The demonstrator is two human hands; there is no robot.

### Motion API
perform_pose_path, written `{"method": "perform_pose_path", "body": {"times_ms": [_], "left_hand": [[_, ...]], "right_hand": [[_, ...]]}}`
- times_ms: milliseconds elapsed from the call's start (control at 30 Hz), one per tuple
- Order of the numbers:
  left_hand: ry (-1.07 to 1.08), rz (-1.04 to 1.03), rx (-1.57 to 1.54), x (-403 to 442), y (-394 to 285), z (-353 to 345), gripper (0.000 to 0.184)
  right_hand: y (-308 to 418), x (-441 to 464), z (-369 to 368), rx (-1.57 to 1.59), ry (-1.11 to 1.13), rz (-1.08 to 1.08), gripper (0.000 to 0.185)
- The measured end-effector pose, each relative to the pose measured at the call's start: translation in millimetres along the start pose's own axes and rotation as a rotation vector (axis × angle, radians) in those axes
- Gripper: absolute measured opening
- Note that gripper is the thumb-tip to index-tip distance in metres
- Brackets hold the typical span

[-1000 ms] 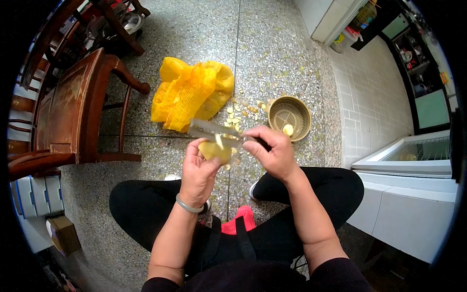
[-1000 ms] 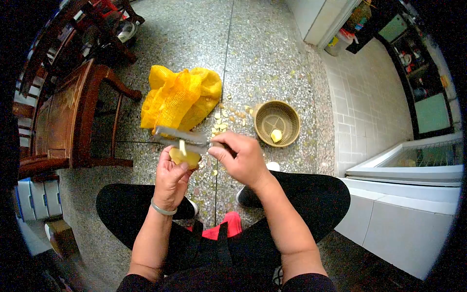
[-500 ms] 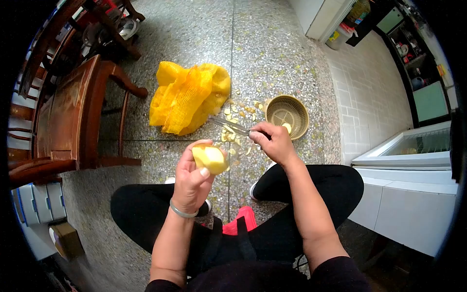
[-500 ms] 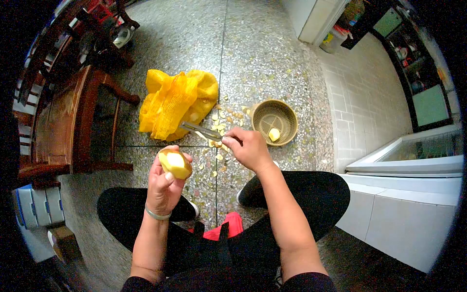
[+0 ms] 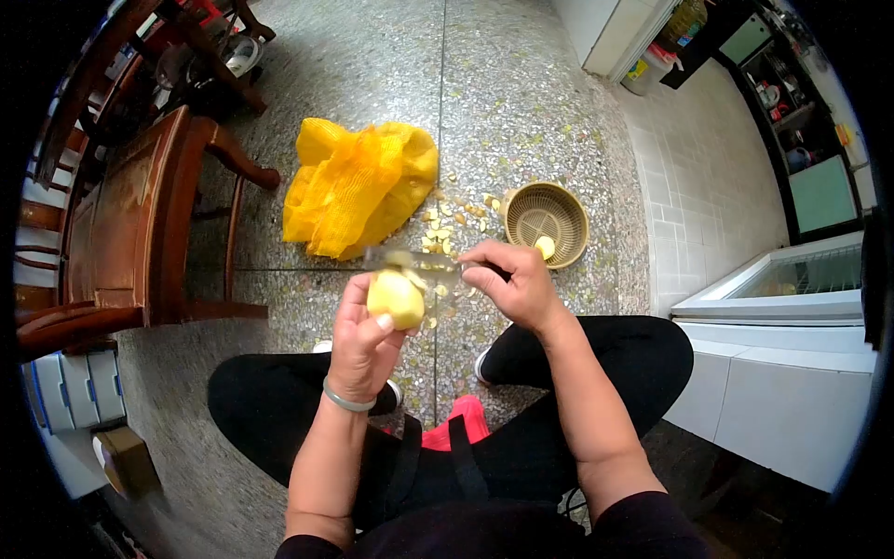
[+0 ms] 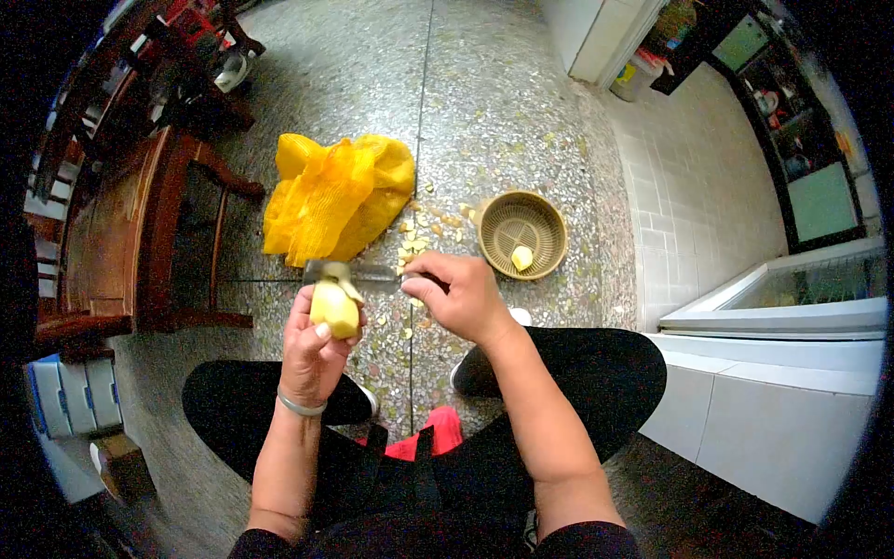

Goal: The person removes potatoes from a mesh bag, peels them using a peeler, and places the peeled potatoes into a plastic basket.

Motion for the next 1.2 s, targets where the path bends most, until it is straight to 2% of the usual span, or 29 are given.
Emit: {"method": "perform_pose_path", "body": {"times_ms": [67, 200, 267, 333, 400, 467, 533, 633, 767, 867, 933, 1000, 1067, 1100, 1133, 1200], "left_hand": [[0.029, -0.023, 0.01, -3.9, -3.6, -10.6, 0.057], [0.008, -0.025, 0.046, -6.4, -3.8, -13.5, 0.057], [-0.074, -0.006, 0.1, -2.2, -0.9, -5.5, 0.056], [-0.003, -0.021, 0.104, 0.0, 1.2, 1.3, 0.054], [-0.033, 0.011, 0.16, 1.0, 2.7, 2.7, 0.052], [-0.083, 0.005, 0.143, -1.4, 1.3, 3.4, 0.052], [-0.066, -0.07, 0.146, -5.1, -7.5, -0.4, 0.054], [-0.036, -0.092, 0.131, -5.6, -11.5, -6.6, 0.057], [-0.032, -0.095, 0.136, -4.9, -8.7, -7.1, 0.057], [-0.032, -0.089, 0.147, -0.1, -2.7, -0.8, 0.054], [-0.084, -0.096, 0.212, -0.3, -3.2, 0.7, 0.05], [-0.09, -0.063, 0.214, -1.3, -1.4, 0.7, 0.049], [-0.07, -0.101, 0.173, -2.5, -7.0, 2.8, 0.049], [0.018, -0.138, 0.176, -4.9, -12.2, -2.5, 0.049], [0.021, -0.137, 0.181, -4.0, -13.6, -3.9, 0.049], [0.054, -0.21, 0.123, -7.4, -22.3, -9.7, 0.05]], "right_hand": [[-19.5, -6.0, 5.4, -0.069, 0.046, -0.147, 0.015], [-13.6, -5.8, 15.1, 0.084, -0.088, -0.21, 0.016], [1.6, 0.0, 11.0, 0.104, -0.066, -0.178, 0.016], [49.0, 12.3, 10.3, -0.077, -0.11, 0.207, 0.019], [53.7, 13.0, 4.5, -0.125, -0.066, 0.214, 0.021], [35.2, 8.7, 5.4, -0.233, -0.078, 0.187, 0.02], [19.0, 6.6, 19.0, -0.211, -0.113, 0.124, 0.017], [-8.6, -2.1, 24.2, -0.017, -0.119, -0.144, 0.013], [4.8, -1.0, 14.1, 0.22, -0.148, -0.195, 0.014], [27.1, 7.4, 5.3, 0.242, -0.116, -0.072, 0.015], [43.4, 11.8, -4.7, 0.148, -0.004, 0.031, 0.016], [27.2, 6.0, -4.9, 0.129, -0.015, -0.009, 0.015], [-7.4, -4.1, -5.4, 0.046, 0.074, -0.148, 0.016], [-19.0, -7.3, -1.4, -0.1, 0.124, -0.194, 0.014], [-22.7, -9.8, -0.5, -0.101, 0.118, -0.194, 0.014], [-25.6, -10.8, 11.0, -0.036, -0.037, -0.25, 0.017]]}}
Point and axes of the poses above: each hand's wrist, its own x-axis towards the middle knuckle, its own z-axis out of the back of the hand, y = z × x, the point moved 10 cm from there along x, towards the middle knuckle, and after that the axes turned 15 degrees about z, right-handed, at the moved point
